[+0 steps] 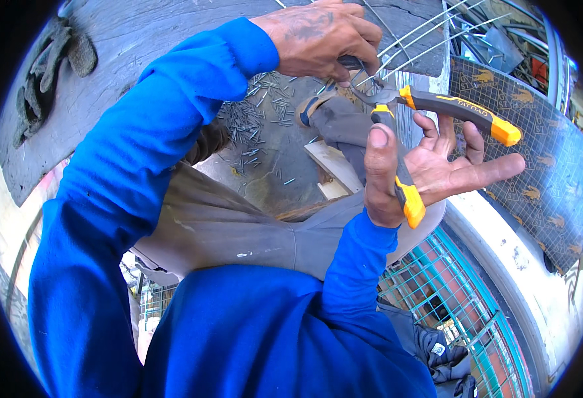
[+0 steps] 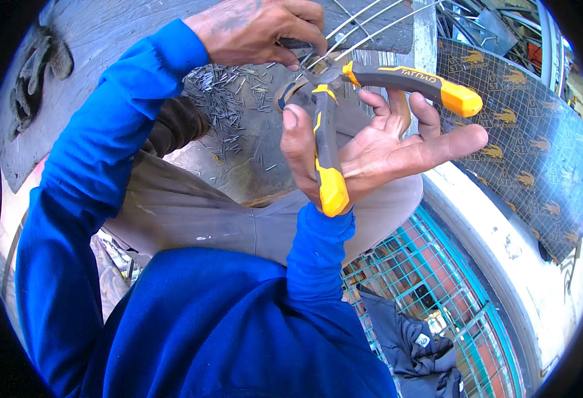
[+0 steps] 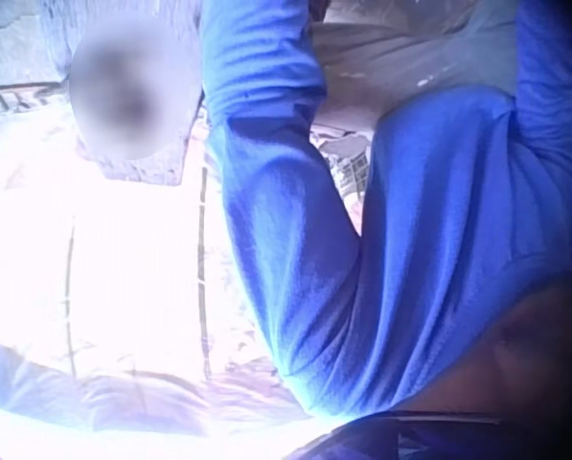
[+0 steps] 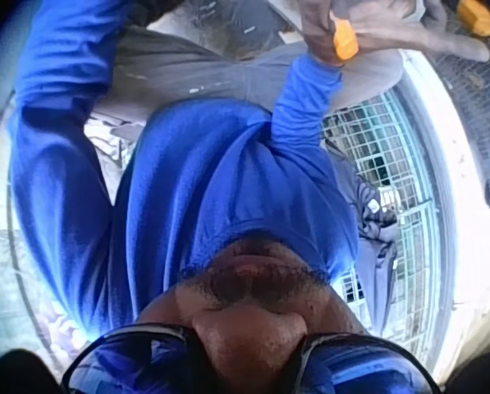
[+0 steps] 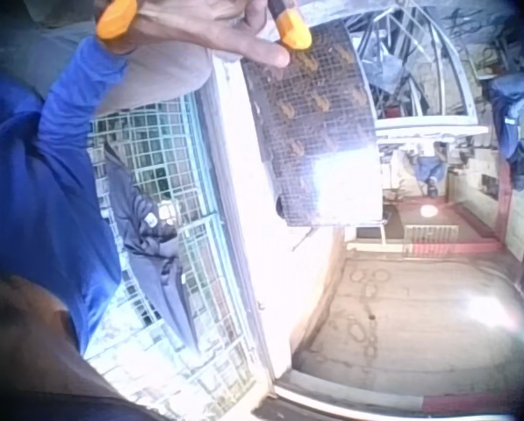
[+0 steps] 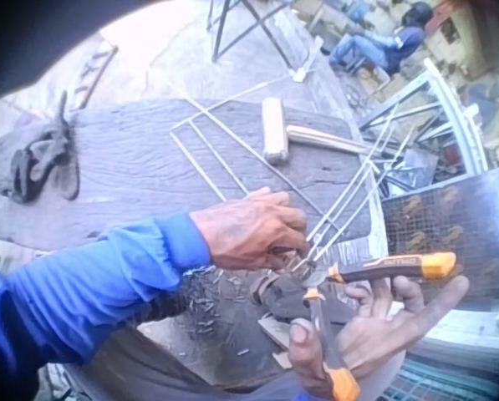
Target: Bending and cutting metal wire or rods to create a wire frame structure.
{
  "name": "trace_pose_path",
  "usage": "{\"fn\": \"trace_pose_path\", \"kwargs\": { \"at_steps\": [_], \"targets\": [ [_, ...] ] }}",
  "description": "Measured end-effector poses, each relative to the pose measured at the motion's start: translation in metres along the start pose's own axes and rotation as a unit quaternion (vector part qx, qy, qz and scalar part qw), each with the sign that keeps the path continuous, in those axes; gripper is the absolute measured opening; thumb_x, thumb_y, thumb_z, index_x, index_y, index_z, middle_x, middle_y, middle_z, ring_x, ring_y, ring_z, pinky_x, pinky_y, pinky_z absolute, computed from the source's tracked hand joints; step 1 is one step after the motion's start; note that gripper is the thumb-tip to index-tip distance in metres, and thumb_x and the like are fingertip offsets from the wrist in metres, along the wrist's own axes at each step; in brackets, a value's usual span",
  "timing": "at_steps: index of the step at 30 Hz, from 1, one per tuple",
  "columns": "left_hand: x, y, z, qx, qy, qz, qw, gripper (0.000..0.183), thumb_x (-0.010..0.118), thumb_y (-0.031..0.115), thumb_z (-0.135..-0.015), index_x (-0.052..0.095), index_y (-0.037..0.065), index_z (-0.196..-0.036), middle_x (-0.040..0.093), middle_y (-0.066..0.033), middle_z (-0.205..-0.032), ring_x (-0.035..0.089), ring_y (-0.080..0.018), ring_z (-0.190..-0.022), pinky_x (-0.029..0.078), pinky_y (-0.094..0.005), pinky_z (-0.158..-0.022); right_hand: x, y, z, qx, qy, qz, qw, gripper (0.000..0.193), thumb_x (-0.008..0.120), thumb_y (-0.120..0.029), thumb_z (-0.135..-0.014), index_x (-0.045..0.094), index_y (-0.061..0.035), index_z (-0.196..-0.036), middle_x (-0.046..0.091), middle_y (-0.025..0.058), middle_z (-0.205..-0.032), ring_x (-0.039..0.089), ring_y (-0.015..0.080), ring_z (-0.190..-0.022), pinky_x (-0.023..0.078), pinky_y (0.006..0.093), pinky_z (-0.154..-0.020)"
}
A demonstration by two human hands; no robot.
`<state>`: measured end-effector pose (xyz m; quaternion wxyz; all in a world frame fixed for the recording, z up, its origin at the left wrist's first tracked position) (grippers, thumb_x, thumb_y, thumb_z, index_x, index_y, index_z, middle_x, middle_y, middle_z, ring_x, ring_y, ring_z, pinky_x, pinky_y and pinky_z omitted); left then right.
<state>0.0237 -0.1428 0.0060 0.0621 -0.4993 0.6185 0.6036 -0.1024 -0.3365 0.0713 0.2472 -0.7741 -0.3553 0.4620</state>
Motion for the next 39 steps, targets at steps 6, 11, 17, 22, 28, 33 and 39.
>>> {"fn": "trace_pose_path", "kwargs": {
  "at_steps": [6, 11, 17, 22, 28, 33, 39],
  "targets": [
    [0.006, -0.004, 0.000, 0.012, 0.012, 0.000, 1.000, 0.032, 0.076, 0.022, -0.088, 0.074, 0.015, -0.120, 0.064, -0.0026, -0.112, 0.055, -0.0252, -0.107, 0.045, -0.0419, -0.095, 0.011, 0.001, -0.004, 0.009, 0.050, -0.035, 0.998, 0.154, 0.097, -0.018, -0.065, -0.016, -0.0363, -0.168, 0.034, 0.0138, -0.149, 0.058, 0.0412, -0.123, 0.059, 0.0454, -0.089],
    [-0.003, 0.004, -0.001, 0.006, 0.000, -0.003, 1.000, 0.033, 0.076, 0.022, -0.088, 0.074, 0.015, -0.121, 0.064, -0.0023, -0.113, 0.056, -0.0250, -0.108, 0.045, -0.0414, -0.096, 0.013, -0.001, -0.011, 0.011, 0.039, -0.077, 0.996, 0.152, 0.095, -0.019, -0.067, -0.018, -0.0348, -0.168, 0.031, 0.0189, -0.161, 0.057, 0.0401, -0.126, 0.057, 0.0458, -0.090],
    [0.007, -0.006, 0.001, 0.014, 0.015, -0.014, 1.000, 0.033, 0.076, 0.020, -0.089, 0.074, 0.015, -0.121, 0.064, -0.0031, -0.114, 0.056, -0.0252, -0.107, 0.045, -0.0419, -0.097, 0.017, 0.001, -0.007, 0.029, 0.008, -0.080, 0.996, 0.142, 0.087, -0.023, -0.071, -0.015, -0.0270, -0.169, 0.037, 0.0226, -0.157, 0.055, 0.0365, -0.129, 0.055, 0.0454, -0.096],
    [0.005, -0.005, 0.000, 0.023, 0.016, 0.001, 1.000, 0.033, 0.076, 0.020, -0.088, 0.074, 0.015, -0.121, 0.064, -0.0030, -0.113, 0.056, -0.0255, -0.106, 0.045, -0.0422, -0.097, 0.016, 0.002, -0.009, 0.031, -0.001, -0.060, 0.998, 0.137, 0.084, -0.022, -0.071, -0.010, -0.0195, -0.170, 0.038, 0.0234, -0.155, 0.055, 0.0349, -0.128, 0.054, 0.0422, -0.098],
    [0.007, -0.008, 0.001, 0.030, 0.018, 0.007, 0.999, 0.035, 0.077, 0.020, -0.087, 0.073, 0.014, -0.121, 0.064, -0.0035, -0.111, 0.056, -0.0262, -0.106, 0.045, -0.0427, -0.097, 0.019, 0.000, -0.007, 0.036, 0.035, -0.063, 0.997, 0.132, 0.084, -0.022, -0.071, -0.003, -0.0173, -0.169, 0.040, 0.0246, -0.152, 0.056, 0.0325, -0.124, 0.054, 0.0396, -0.096],
    [0.007, -0.009, 0.000, 0.031, 0.015, 0.000, 0.999, 0.035, 0.077, 0.019, -0.086, 0.074, 0.014, -0.120, 0.064, -0.0041, -0.112, 0.056, -0.0265, -0.106, 0.045, -0.0427, -0.096, 0.023, -0.002, -0.006, 0.034, 0.064, -0.082, 0.994, 0.130, 0.086, -0.023, -0.070, 0.002, -0.0138, -0.168, 0.042, 0.0260, -0.149, 0.058, 0.0309, -0.120, 0.053, 0.0359, -0.093],
    [0.008, -0.009, 0.001, 0.023, 0.012, -0.001, 1.000, 0.035, 0.078, 0.019, -0.086, 0.074, 0.014, -0.120, 0.065, -0.0042, -0.113, 0.056, -0.0266, -0.108, 0.045, -0.0429, -0.097, 0.020, 0.010, -0.007, 0.013, 0.055, -0.116, 0.992, 0.130, 0.086, -0.020, -0.072, 0.000, -0.0147, -0.169, 0.039, 0.0255, -0.151, 0.052, 0.0343, -0.133, 0.051, 0.0506, -0.110]
  ]
}}
Point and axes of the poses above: each hand's wrist, its own z-axis away from the middle knuckle, its own x-axis out of the palm, y = z × x, the point moved 1 cm from there along -z, towards the middle knuckle
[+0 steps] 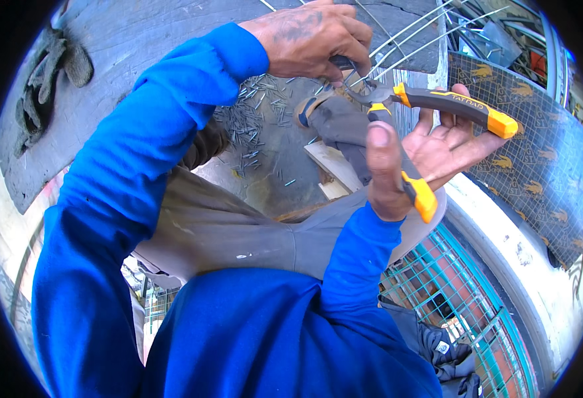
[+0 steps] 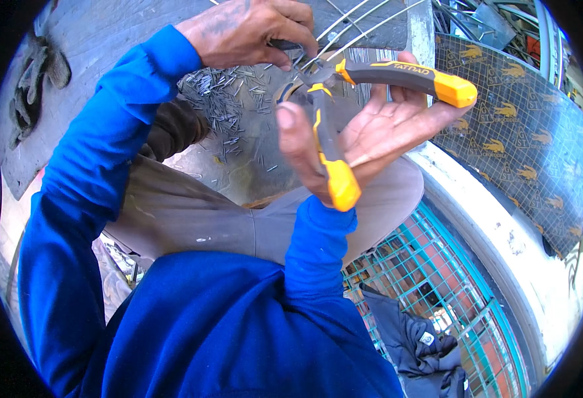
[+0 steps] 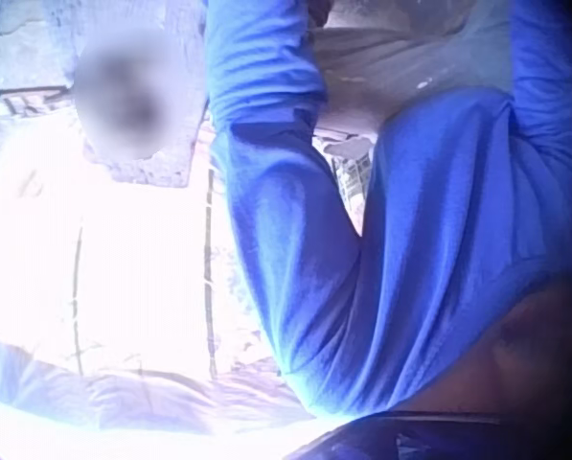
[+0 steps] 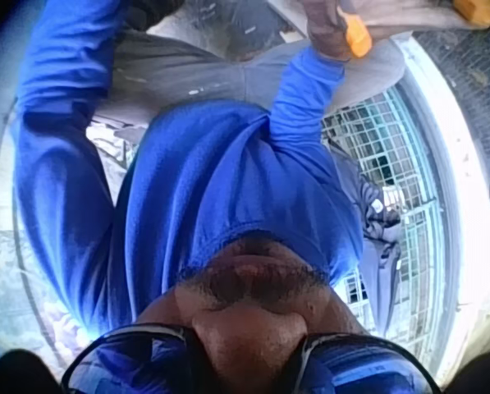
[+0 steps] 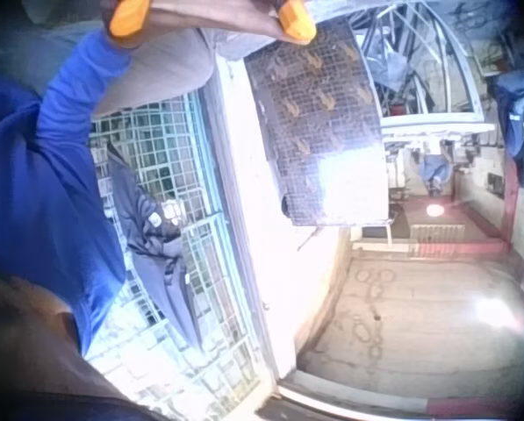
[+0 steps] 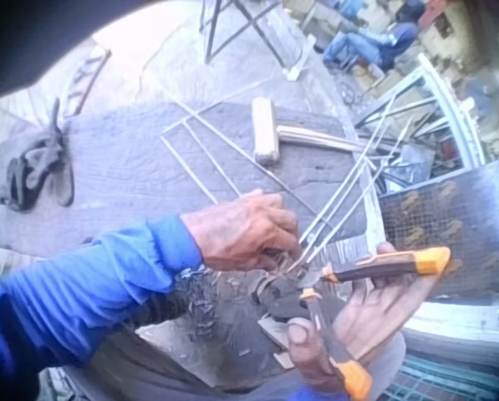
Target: Bending and cutting metal wire or rods to create a wire frame structure.
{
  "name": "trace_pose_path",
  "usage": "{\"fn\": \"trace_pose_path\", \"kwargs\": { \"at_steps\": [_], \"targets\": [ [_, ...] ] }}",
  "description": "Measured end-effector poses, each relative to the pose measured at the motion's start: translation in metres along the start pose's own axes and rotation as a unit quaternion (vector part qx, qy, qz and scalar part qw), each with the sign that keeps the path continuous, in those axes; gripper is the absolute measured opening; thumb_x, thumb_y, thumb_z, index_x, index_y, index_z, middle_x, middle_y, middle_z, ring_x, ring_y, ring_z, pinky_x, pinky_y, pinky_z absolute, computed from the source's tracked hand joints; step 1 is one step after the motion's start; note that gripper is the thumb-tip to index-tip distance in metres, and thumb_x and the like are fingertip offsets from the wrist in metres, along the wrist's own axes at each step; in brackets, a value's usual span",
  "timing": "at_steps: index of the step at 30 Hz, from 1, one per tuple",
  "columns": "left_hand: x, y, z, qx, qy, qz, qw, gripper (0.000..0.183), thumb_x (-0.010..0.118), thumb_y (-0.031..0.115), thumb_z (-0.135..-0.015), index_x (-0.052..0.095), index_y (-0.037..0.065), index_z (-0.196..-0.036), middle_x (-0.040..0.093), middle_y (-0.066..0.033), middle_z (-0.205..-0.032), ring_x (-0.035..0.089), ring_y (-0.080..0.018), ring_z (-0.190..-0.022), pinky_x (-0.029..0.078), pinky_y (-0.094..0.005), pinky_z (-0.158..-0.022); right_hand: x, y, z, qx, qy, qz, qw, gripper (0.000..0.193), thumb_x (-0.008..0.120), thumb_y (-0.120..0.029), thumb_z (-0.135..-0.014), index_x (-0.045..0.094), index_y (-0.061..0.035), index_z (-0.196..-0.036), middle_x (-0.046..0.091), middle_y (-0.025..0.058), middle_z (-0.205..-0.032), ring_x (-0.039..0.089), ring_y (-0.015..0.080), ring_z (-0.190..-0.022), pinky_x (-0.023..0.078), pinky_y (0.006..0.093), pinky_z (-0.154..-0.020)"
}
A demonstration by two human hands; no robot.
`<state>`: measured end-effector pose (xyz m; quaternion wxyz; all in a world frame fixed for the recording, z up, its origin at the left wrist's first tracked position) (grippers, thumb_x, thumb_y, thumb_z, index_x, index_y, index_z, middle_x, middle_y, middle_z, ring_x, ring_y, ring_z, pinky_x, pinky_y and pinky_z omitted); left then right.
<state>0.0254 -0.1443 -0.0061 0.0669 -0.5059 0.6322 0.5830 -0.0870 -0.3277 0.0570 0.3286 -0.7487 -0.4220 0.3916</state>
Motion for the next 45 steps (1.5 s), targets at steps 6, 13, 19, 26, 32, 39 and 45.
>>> {"fn": "trace_pose_path", "kwargs": {
  "at_steps": [6, 13, 19, 26, 32, 39, 45],
  "targets": [
    [-0.001, 0.001, -0.002, 0.016, 0.006, 0.007, 1.000, 0.036, 0.078, 0.018, -0.085, 0.074, 0.014, -0.121, 0.065, -0.0039, -0.114, 0.056, -0.0264, -0.109, 0.045, -0.0428, -0.097, 0.008, 0.001, -0.002, 0.036, 0.039, -0.070, 0.996, 0.129, 0.085, -0.019, -0.075, -0.002, -0.0168, -0.170, 0.039, 0.0233, -0.153, 0.049, 0.0369, -0.136, 0.045, 0.0584, -0.116],
    [-0.001, -0.001, 0.000, 0.012, 0.007, 0.022, 1.000, 0.037, 0.079, 0.017, -0.085, 0.075, 0.013, -0.121, 0.066, -0.0049, -0.113, 0.057, -0.0270, -0.107, 0.045, -0.0428, -0.098, 0.008, 0.008, -0.002, 0.021, 0.029, -0.078, 0.996, 0.125, 0.082, -0.016, -0.076, 0.000, -0.0205, -0.170, 0.042, 0.0254, -0.150, 0.051, 0.0378, -0.134, 0.045, 0.0573, -0.116],
    [-0.001, -0.002, -0.001, 0.025, 0.012, 0.034, 0.999, 0.036, 0.079, 0.017, -0.085, 0.075, 0.011, -0.120, 0.066, -0.0052, -0.112, 0.057, -0.0273, -0.106, 0.045, -0.0426, -0.098, 0.017, -0.001, 0.002, 0.043, 0.086, -0.113, 0.989, 0.121, 0.081, -0.015, -0.077, 0.003, -0.0202, -0.169, 0.041, 0.0264, -0.150, 0.051, 0.0380, -0.133, 0.045, 0.0577, -0.116],
    [-0.002, 0.000, -0.003, 0.005, -0.006, 0.040, 0.999, 0.034, 0.079, 0.018, -0.085, 0.075, 0.011, -0.119, 0.066, -0.0056, -0.110, 0.057, -0.0275, -0.105, 0.045, -0.0421, -0.098, 0.019, -0.002, -0.002, 0.038, 0.092, -0.108, 0.989, 0.120, 0.085, -0.018, -0.076, 0.008, -0.0200, -0.168, 0.048, 0.0245, -0.143, 0.058, 0.0372, -0.125, 0.052, 0.0563, -0.109],
    [-0.003, -0.002, -0.003, 0.020, 0.007, 0.037, 0.999, 0.034, 0.078, 0.016, -0.085, 0.075, 0.009, -0.118, 0.066, -0.0065, -0.109, 0.057, -0.0282, -0.104, 0.046, -0.0428, -0.097, 0.016, 0.002, -0.003, 0.041, 0.097, -0.117, 0.988, 0.118, 0.086, -0.018, -0.076, 0.010, -0.0197, -0.166, 0.049, 0.0246, -0.140, 0.059, 0.0354, -0.123, 0.057, 0.0540, -0.104],
    [-0.004, -0.001, -0.003, 0.015, -0.003, 0.031, 0.999, 0.034, 0.079, 0.014, -0.083, 0.076, 0.009, -0.117, 0.066, -0.0071, -0.108, 0.058, -0.0288, -0.104, 0.047, -0.0427, -0.096, 0.020, -0.005, -0.002, 0.038, 0.092, -0.123, 0.987, 0.118, 0.085, -0.016, -0.076, 0.009, -0.0211, -0.166, 0.049, 0.0247, -0.139, 0.059, 0.0348, -0.122, 0.057, 0.0541, -0.103],
    [0.004, -0.003, -0.002, 0.025, 0.025, 0.057, 0.998, 0.031, 0.080, 0.014, -0.083, 0.077, 0.009, -0.114, 0.066, -0.0071, -0.106, 0.058, -0.0290, -0.103, 0.048, -0.0427, -0.094, 0.007, 0.005, -0.004, 0.106, 0.095, -0.160, 0.977, 0.119, 0.086, -0.020, -0.076, 0.009, -0.0211, -0.167, 0.046, 0.0220, -0.139, 0.058, 0.0366, -0.123, 0.052, 0.0550, -0.109]
  ]
}}
Point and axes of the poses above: each hand's wrist, its own z-axis away from the middle knuckle, its own x-axis out of the palm, y = z × x, the point moved 1 cm from there along -z, towards the middle knuckle
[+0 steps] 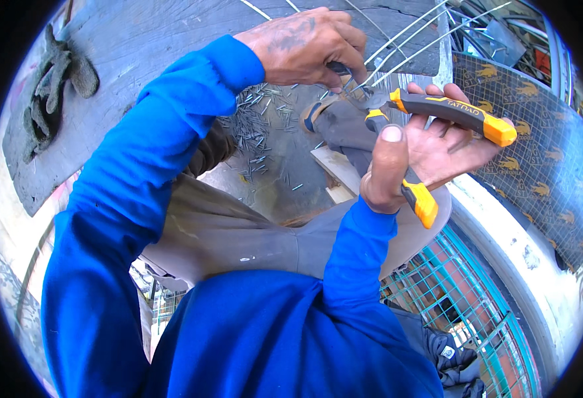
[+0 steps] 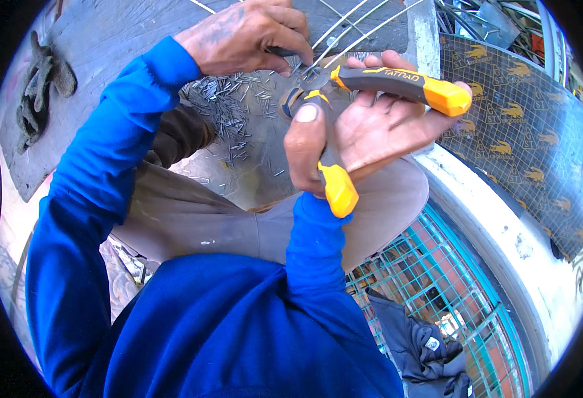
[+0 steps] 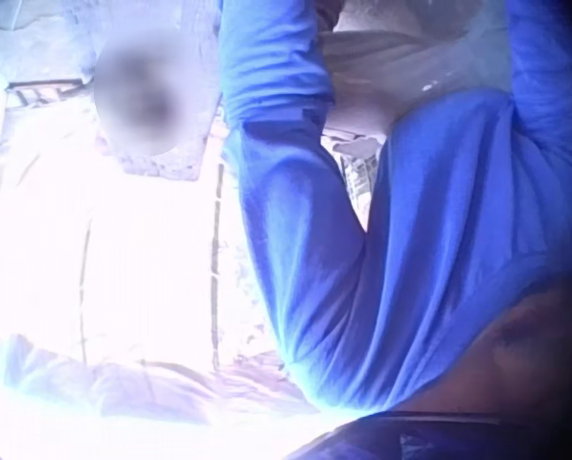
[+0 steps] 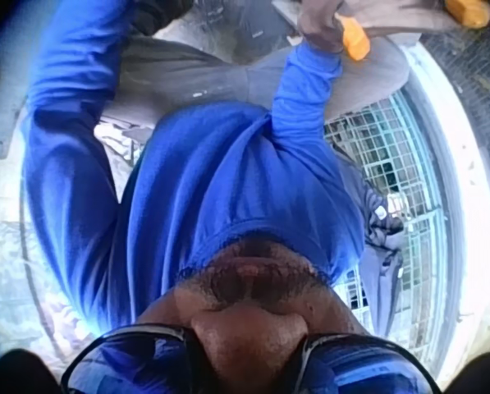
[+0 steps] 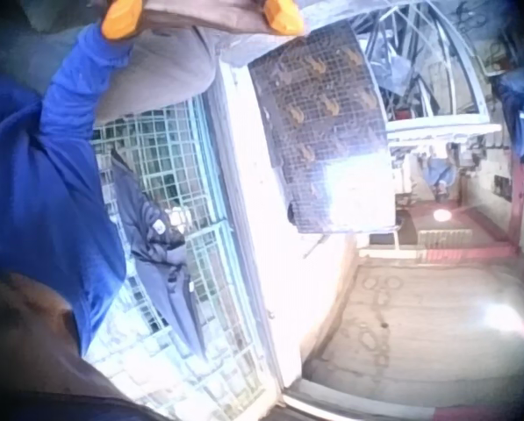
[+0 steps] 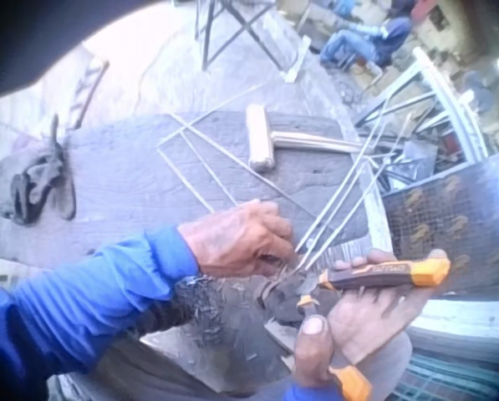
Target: Bending and cutting metal wire or rods to create a wire frame structure.
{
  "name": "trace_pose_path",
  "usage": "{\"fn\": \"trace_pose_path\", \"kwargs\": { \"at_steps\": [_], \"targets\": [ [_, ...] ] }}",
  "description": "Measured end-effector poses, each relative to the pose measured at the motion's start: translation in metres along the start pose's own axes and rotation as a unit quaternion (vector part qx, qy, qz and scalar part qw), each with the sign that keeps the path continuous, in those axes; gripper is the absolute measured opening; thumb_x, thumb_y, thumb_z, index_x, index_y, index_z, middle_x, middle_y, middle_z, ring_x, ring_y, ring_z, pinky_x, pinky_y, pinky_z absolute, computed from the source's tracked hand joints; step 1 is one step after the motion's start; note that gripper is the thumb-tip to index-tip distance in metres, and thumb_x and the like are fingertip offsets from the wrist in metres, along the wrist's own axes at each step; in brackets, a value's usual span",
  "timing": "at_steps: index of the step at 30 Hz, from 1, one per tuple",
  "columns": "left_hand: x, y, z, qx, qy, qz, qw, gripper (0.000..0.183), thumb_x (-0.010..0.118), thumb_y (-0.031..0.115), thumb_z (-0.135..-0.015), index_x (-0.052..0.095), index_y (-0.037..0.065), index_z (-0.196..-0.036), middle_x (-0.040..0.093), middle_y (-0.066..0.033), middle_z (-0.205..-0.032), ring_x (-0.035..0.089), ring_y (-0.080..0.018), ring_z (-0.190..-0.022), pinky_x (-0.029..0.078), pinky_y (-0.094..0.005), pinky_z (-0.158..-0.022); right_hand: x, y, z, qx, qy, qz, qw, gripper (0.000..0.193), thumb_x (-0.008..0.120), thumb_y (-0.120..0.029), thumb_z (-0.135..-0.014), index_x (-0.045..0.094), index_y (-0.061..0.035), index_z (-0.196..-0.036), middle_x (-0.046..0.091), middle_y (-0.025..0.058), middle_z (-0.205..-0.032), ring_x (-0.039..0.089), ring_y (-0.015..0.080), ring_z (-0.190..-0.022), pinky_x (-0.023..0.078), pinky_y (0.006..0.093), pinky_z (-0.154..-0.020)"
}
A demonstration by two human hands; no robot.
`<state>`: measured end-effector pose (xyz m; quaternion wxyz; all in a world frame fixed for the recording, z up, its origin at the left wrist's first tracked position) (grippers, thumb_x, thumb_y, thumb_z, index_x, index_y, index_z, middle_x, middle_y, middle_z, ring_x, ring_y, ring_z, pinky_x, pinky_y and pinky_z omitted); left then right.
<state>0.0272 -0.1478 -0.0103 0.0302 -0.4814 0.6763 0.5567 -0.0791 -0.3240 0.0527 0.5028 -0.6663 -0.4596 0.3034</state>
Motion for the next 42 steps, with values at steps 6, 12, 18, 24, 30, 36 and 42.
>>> {"fn": "trace_pose_path", "kwargs": {
  "at_steps": [6, 12, 18, 24, 30, 36, 42],
  "targets": [
    [0.003, 0.000, -0.001, -0.001, 0.030, -0.028, 0.999, 0.030, 0.084, 0.019, -0.079, 0.080, 0.010, -0.108, 0.072, -0.0044, -0.108, 0.062, -0.0287, -0.106, 0.052, -0.0427, -0.096, 0.014, -0.003, 0.006, -0.039, -0.031, 0.005, 0.999, 0.117, 0.087, -0.019, -0.076, 0.012, -0.0201, -0.166, 0.047, 0.0161, -0.136, 0.058, 0.0329, -0.119, 0.052, 0.0504, -0.107],
    [-0.007, 0.002, -0.001, -0.007, -0.026, -0.025, 0.999, 0.032, 0.080, 0.014, -0.083, 0.076, 0.009, -0.114, 0.067, -0.0071, -0.108, 0.059, -0.0290, -0.104, 0.048, -0.0426, -0.096, 0.013, 0.005, -0.001, -0.053, -0.045, -0.049, 0.996, 0.110, 0.086, -0.015, -0.077, 0.017, -0.0203, -0.163, 0.050, 0.0129, -0.131, 0.058, 0.0261, -0.111, 0.055, 0.0442, -0.098],
    [-0.007, 0.003, -0.003, -0.057, -0.079, 0.009, 0.995, 0.033, 0.075, 0.018, -0.090, 0.074, 0.010, -0.122, 0.068, -0.0088, -0.120, 0.059, -0.0333, -0.120, 0.045, -0.0497, -0.108, 0.008, 0.012, -0.009, -0.075, -0.068, -0.075, 0.992, 0.103, 0.083, -0.013, -0.077, 0.022, -0.0193, -0.160, 0.052, 0.0126, -0.127, 0.059, 0.0243, -0.106, 0.055, 0.0434, -0.094],
    [0.007, -0.004, 0.000, -0.001, 0.013, -0.017, 1.000, 0.031, 0.083, 0.018, -0.079, 0.080, 0.010, -0.108, 0.072, -0.0048, -0.108, 0.062, -0.0285, -0.108, 0.052, -0.0422, -0.097, 0.015, 0.005, -0.006, -0.076, -0.042, -0.045, 0.995, 0.100, 0.083, -0.016, -0.076, 0.024, -0.0181, -0.158, 0.054, 0.0119, -0.124, 0.060, 0.0249, -0.102, 0.056, 0.0431, -0.091],
    [0.005, -0.005, 0.001, 0.001, 0.012, -0.017, 1.000, 0.030, 0.084, 0.017, -0.078, 0.081, 0.009, -0.107, 0.072, -0.0053, -0.108, 0.061, -0.0290, -0.106, 0.052, -0.0425, -0.096, 0.003, 0.010, -0.009, -0.070, -0.072, -0.075, 0.992, 0.100, 0.084, -0.016, -0.076, 0.025, -0.0183, -0.156, 0.055, 0.0117, -0.122, 0.060, 0.0257, -0.101, 0.057, 0.0440, -0.089],
    [0.003, 0.000, 0.000, -0.018, 0.019, -0.017, 1.000, 0.034, 0.085, 0.019, -0.078, 0.078, 0.011, -0.111, 0.069, -0.0057, -0.105, 0.060, -0.0298, -0.103, 0.051, -0.0435, -0.095, 0.004, 0.006, -0.007, -0.057, -0.059, -0.074, 0.994, 0.103, 0.088, -0.016, -0.076, 0.024, -0.0190, -0.156, 0.056, 0.0119, -0.121, 0.060, 0.0262, -0.102, 0.057, 0.0439, -0.089],
    [0.006, 0.005, 0.007, -0.032, 0.013, -0.113, 0.993, 0.036, 0.086, 0.025, -0.077, 0.075, 0.014, -0.109, 0.063, -0.0024, -0.110, 0.059, -0.0275, -0.104, 0.049, -0.0417, -0.094, 0.009, 0.008, -0.002, -0.092, -0.050, -0.052, 0.993, 0.111, 0.092, -0.017, -0.074, 0.020, -0.0209, -0.158, 0.056, 0.0116, -0.120, 0.060, 0.0256, -0.102, 0.057, 0.0432, -0.090]
  ]
}}
Point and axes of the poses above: each hand's wrist, its own z-axis away from the middle knuckle, its own x-axis out of the palm, y = z × x, the point moved 1 cm from there along -z, towards the middle knuckle
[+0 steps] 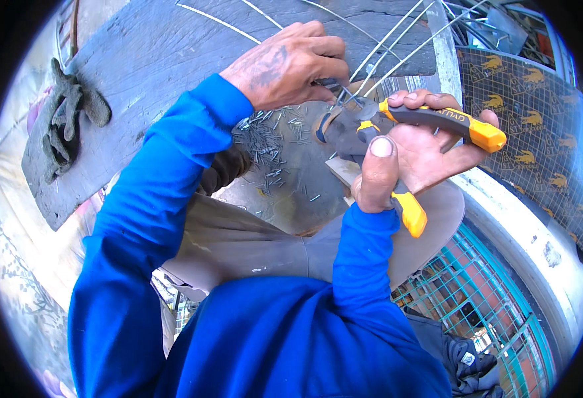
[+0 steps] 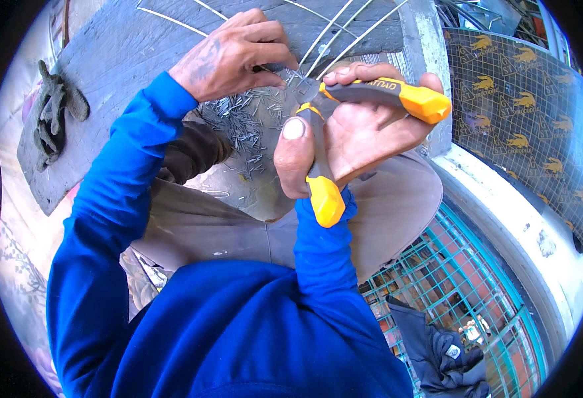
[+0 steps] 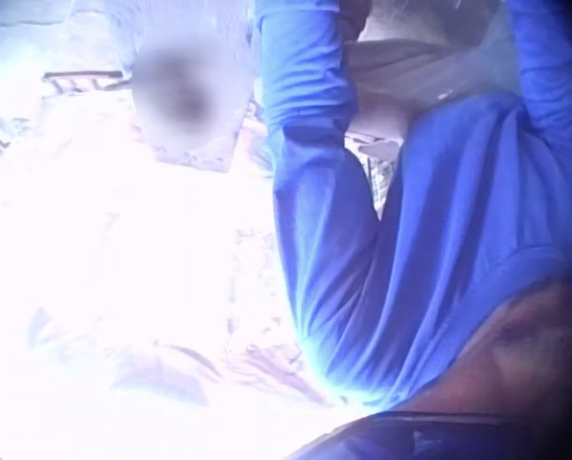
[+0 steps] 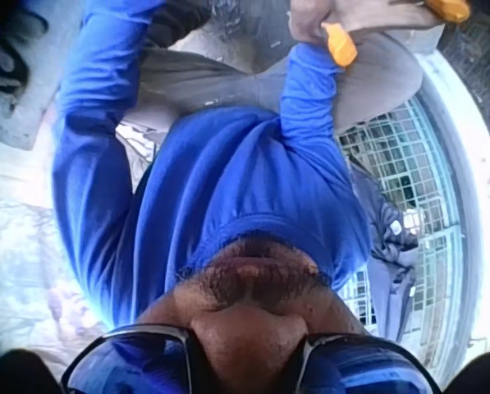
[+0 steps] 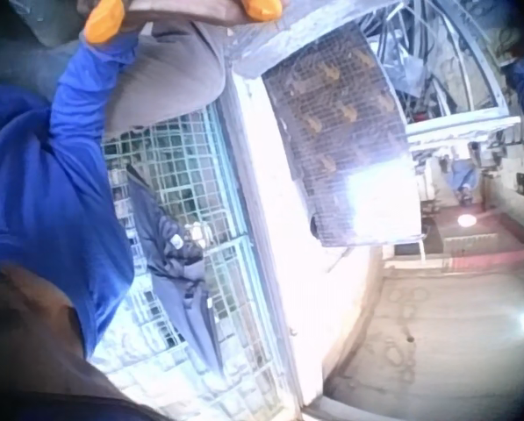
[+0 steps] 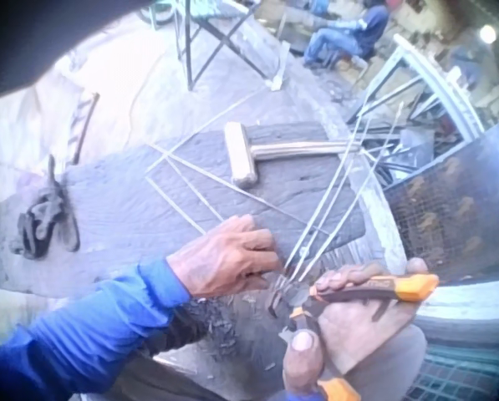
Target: Bending and cutting metal wire or rods to create a wire frame structure.
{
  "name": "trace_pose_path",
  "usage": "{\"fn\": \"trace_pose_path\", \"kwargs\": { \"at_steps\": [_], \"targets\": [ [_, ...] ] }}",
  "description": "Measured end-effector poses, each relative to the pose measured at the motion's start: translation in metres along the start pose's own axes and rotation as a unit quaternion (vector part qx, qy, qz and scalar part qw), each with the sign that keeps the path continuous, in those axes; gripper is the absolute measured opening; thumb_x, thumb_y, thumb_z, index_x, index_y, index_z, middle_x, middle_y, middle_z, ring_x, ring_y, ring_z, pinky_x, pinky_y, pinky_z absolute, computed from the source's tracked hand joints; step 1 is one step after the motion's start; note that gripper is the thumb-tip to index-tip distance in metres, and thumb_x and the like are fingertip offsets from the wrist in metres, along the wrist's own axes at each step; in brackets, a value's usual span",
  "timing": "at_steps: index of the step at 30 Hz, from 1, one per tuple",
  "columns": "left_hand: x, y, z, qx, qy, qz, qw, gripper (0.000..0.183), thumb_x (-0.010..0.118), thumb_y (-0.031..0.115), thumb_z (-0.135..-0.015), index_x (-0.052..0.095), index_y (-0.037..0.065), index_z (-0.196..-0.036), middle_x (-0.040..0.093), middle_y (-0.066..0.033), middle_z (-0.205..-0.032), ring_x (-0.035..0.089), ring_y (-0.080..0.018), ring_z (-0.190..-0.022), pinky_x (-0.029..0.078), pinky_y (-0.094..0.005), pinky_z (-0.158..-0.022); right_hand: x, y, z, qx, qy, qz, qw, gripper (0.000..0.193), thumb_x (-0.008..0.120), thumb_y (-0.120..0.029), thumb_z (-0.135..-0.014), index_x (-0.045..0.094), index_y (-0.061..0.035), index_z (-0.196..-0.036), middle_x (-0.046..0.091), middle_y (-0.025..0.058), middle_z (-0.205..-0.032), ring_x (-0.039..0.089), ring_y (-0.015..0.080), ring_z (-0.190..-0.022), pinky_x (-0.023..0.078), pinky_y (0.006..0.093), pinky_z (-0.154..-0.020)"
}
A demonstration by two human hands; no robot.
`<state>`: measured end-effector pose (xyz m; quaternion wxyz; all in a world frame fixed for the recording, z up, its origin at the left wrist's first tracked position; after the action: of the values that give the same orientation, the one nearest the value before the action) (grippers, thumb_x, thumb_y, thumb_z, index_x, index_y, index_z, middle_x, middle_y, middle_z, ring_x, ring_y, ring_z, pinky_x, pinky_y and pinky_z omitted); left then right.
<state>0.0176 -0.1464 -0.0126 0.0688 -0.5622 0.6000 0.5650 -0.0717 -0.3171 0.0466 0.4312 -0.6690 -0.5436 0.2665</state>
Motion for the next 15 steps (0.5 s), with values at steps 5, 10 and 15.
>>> {"fn": "trace_pose_path", "kwargs": {
  "at_steps": [5, 10, 15],
  "targets": [
    [0.000, -0.001, 0.001, 0.003, 0.037, -0.024, 0.999, 0.035, 0.087, 0.029, -0.077, 0.076, 0.016, -0.108, 0.061, -0.0009, -0.102, 0.055, -0.0265, -0.098, 0.048, -0.0410, -0.091, 0.003, 0.000, -0.002, 0.003, 0.007, 0.030, 1.000, 0.111, 0.089, -0.023, -0.075, 0.017, -0.0179, -0.160, 0.053, 0.0131, -0.119, 0.059, 0.0246, -0.101, 0.055, 0.0430, -0.091],
    [-0.003, -0.003, -0.001, 0.011, 0.026, 0.014, 1.000, 0.036, 0.088, 0.027, -0.076, 0.077, 0.015, -0.108, 0.064, -0.0008, -0.104, 0.056, -0.0265, -0.098, 0.048, -0.0412, -0.092, -0.001, 0.001, -0.003, -0.019, -0.032, 0.072, 0.997, 0.114, 0.088, -0.028, -0.077, 0.014, -0.0130, -0.162, 0.052, 0.0160, -0.122, 0.060, 0.0256, -0.103, 0.056, 0.0443, -0.093],
    [-0.004, -0.003, -0.003, 0.009, 0.022, 0.016, 1.000, 0.036, 0.087, 0.025, -0.076, 0.077, 0.015, -0.109, 0.066, -0.0003, -0.106, 0.057, -0.0262, -0.099, 0.049, -0.0403, -0.093, 0.009, -0.002, -0.001, -0.001, 0.028, 0.069, 0.997, 0.117, 0.088, -0.029, -0.077, 0.012, -0.0115, -0.163, 0.050, 0.0191, -0.132, 0.060, 0.0297, -0.114, 0.056, 0.0503, -0.102]
  ]
}}
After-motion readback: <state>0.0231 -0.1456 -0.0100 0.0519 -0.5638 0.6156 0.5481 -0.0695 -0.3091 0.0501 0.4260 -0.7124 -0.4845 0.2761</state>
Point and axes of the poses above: each hand's wrist, its own z-axis away from the middle knuckle, its own x-axis out of the palm, y = z × x, the point moved 1 cm from there along -z, towards the middle knuckle
